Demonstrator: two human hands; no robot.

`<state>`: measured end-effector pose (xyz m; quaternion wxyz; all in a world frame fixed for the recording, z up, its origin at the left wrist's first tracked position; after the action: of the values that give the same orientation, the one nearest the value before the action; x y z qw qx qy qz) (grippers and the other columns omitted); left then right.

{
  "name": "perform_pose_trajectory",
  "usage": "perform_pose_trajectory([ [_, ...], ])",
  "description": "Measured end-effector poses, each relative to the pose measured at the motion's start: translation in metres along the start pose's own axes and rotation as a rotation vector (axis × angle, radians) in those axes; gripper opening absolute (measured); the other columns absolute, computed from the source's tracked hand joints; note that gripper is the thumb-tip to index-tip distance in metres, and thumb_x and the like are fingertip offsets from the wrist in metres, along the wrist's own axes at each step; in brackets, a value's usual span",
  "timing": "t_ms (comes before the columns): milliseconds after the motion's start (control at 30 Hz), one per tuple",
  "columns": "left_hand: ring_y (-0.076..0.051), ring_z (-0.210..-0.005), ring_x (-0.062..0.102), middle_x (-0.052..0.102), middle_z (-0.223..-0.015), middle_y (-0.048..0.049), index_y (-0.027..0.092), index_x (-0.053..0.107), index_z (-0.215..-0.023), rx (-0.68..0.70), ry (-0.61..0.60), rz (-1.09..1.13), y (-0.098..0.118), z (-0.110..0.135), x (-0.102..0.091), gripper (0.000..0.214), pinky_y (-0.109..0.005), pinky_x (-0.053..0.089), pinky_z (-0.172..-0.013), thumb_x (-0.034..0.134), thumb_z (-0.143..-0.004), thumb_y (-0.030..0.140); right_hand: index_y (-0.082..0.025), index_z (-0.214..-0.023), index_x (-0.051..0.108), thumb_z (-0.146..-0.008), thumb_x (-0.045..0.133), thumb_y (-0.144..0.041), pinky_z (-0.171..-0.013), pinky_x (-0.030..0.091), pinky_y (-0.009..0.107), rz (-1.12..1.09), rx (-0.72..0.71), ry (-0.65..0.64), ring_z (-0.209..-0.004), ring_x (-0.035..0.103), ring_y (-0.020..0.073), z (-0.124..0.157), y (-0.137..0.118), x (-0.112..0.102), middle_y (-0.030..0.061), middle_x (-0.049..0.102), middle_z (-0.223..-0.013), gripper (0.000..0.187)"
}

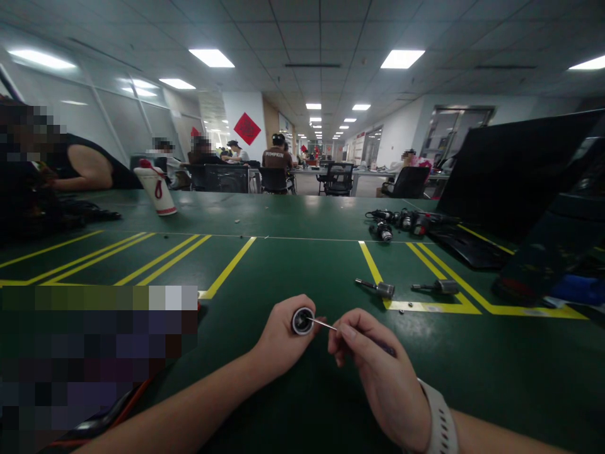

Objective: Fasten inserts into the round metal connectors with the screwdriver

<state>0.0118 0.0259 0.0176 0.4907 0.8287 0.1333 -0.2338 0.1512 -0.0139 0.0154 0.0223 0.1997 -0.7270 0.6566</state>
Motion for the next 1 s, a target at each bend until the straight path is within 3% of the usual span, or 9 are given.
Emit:
perform_pose_trajectory([
  [500,-0.009,-0.051,0.042,0.046,-0.058,0.0063,0.019,0.046,-0.061,-0.02,0.006,0.01,0.003,0.0,0.0,0.018,-0.02,0.035,-0.048,0.059,-0.073,0.019,-0.017,-0.071,0.059,-0.084,0.054,-0.027,-0.06,0.04,0.027,0.011,0.027,0.018,-0.066,0.051,0.0149,0.001,-0.004,0.001,0.0016,0.058,-0.069,0.017],
  [700,-0.009,-0.049,0.039,0.042,-0.055,0.0069,0.019,0.044,-0.06,-0.008,-0.002,-0.033,0.002,0.0,0.001,0.02,-0.02,0.033,-0.047,0.059,-0.073,0.021,-0.017,-0.067,0.057,-0.085,0.052,-0.029,-0.057,0.038,0.026,0.07,-0.042,0.006,-0.061,0.049,0.0136,0.001,-0.003,-0.002,-0.0004,0.055,-0.062,0.022],
  [1000,-0.013,-0.057,0.05,0.053,-0.059,0.0035,0.019,0.051,-0.064,0.078,-0.107,-0.248,0.008,0.003,0.003,0.012,-0.025,0.037,-0.055,0.058,-0.073,0.022,-0.019,-0.062,0.051,-0.088,0.044,-0.035,-0.053,0.036,0.027,0.477,-0.207,0.036,-0.056,0.046,0.0135,0.003,-0.021,-0.004,-0.0018,0.048,-0.058,0.032],
])
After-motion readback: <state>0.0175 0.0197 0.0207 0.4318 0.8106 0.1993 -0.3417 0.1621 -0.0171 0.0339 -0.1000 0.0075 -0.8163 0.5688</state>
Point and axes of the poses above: each hand's wrist, its own z-axis away from the middle knuckle, its own x-axis out of the palm, y = z × x, the point moved 4 cm from there along -z, towards the middle knuckle
